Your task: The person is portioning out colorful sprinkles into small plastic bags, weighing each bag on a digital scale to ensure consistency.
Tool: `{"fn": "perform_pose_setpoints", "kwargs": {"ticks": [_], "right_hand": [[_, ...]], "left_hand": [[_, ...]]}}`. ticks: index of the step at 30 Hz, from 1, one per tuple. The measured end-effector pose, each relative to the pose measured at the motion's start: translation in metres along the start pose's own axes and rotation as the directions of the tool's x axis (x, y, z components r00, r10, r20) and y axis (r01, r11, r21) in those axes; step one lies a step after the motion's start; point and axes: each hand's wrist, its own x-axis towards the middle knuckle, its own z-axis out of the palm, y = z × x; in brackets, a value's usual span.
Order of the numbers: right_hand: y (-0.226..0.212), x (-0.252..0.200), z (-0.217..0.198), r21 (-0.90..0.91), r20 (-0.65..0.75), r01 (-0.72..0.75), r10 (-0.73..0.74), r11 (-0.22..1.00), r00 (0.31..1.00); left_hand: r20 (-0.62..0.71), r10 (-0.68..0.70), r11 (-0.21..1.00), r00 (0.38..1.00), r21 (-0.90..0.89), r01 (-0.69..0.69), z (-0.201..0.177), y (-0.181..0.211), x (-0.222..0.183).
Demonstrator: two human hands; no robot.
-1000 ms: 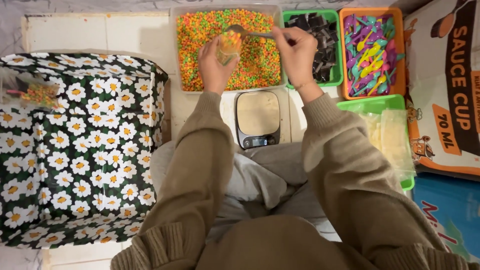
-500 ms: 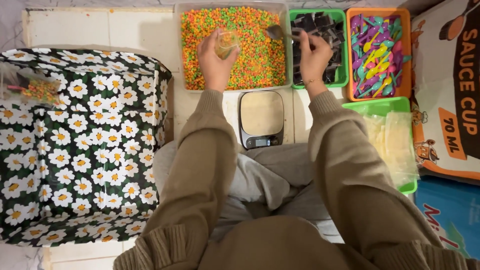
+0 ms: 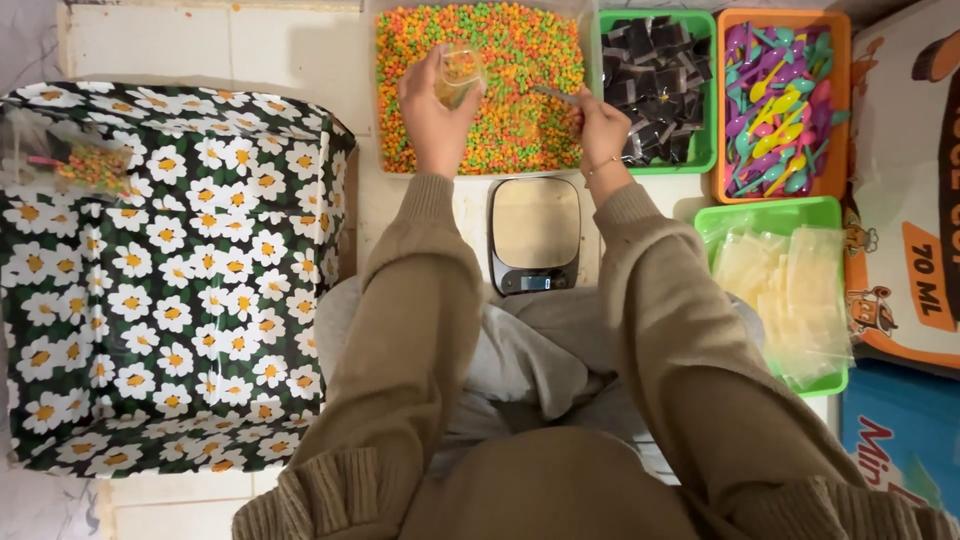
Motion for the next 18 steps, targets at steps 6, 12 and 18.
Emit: {"fn": "perform_pose_setpoints", "kwargs": {"ticks": [6, 12, 18], "right_hand": [[-0.009, 0.014, -0.030, 0.183, -0.050, -0.006, 0.015, 0.983, 0.999], [-0.068, -0.014, -0.029, 0.135, -0.056, 0.079, -0.072, 0.988, 0.996], [-0.114, -0.050, -0.001, 0.078, 0.056, 0.172, -0.176, 0.982, 0.983]], "left_hand": [[-0.017, 0.074, 0.997, 0.997, 0.000, -0.074, 0.003, -0.001, -0.003], [-0.005, 0.094, 0.995, 0.996, 0.044, -0.094, 0.010, -0.006, -0.006], [0.039, 0.103, 0.994, 0.994, 0.042, -0.104, 0.007, -0.003, -0.008]]}}
